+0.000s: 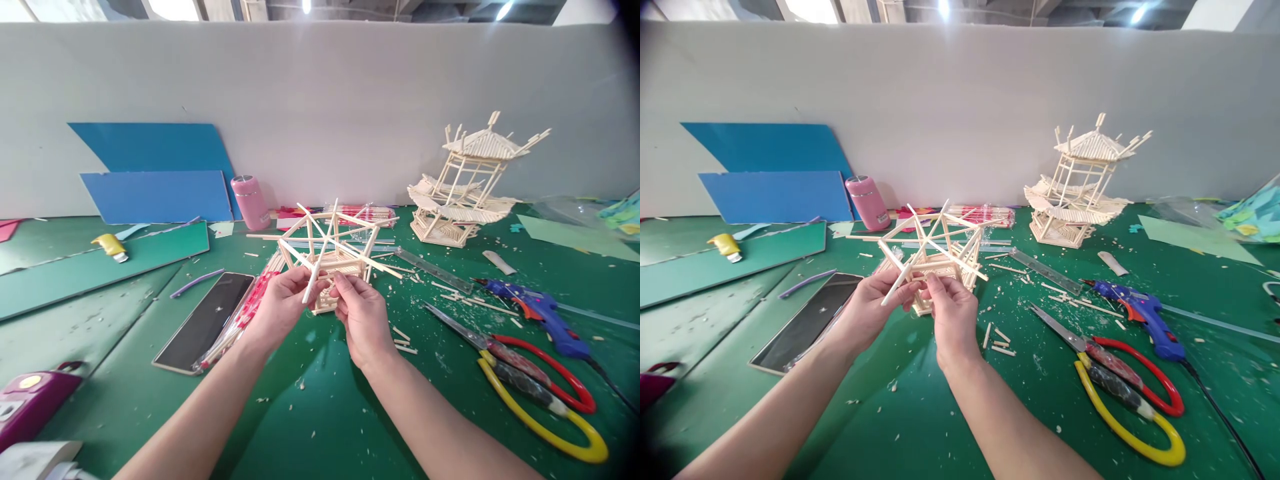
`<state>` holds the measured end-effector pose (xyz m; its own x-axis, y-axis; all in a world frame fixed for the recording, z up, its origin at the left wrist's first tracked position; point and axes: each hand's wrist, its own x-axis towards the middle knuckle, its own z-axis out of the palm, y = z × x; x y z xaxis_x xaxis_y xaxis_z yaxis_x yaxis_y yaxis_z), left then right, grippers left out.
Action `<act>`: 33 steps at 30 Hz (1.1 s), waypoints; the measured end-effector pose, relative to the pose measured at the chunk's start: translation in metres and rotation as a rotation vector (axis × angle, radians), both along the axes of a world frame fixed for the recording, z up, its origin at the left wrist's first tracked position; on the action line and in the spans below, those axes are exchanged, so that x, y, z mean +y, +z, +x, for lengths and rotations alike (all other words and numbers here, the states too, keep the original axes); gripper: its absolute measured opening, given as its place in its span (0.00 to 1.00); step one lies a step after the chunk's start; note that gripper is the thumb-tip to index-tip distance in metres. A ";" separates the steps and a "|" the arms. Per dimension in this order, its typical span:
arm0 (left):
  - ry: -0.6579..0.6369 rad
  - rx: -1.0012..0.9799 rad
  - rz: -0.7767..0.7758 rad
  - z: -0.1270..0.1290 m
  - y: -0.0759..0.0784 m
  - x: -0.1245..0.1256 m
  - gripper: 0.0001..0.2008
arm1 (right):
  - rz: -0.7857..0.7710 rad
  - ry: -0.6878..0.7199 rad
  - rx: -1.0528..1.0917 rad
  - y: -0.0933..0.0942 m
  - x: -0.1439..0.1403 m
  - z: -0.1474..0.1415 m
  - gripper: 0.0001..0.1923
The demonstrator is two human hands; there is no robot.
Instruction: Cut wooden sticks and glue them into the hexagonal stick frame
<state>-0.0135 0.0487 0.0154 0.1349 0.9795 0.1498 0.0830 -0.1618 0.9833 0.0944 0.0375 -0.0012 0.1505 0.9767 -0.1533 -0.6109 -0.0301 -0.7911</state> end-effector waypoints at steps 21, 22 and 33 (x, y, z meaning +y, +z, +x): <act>0.017 0.022 0.007 0.001 0.001 0.001 0.11 | 0.002 -0.003 -0.001 -0.004 0.000 -0.001 0.14; 0.017 0.019 0.007 0.000 0.001 0.001 0.11 | 0.002 -0.004 0.000 -0.004 0.000 -0.001 0.14; 0.016 -0.013 -0.003 0.000 0.000 0.001 0.07 | 0.005 -0.009 0.019 -0.001 0.000 -0.002 0.10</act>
<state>-0.0136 0.0498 0.0153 0.1175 0.9819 0.1485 0.0728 -0.1577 0.9848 0.0927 0.0379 -0.0026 0.1560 0.9760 -0.1517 -0.6263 -0.0210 -0.7793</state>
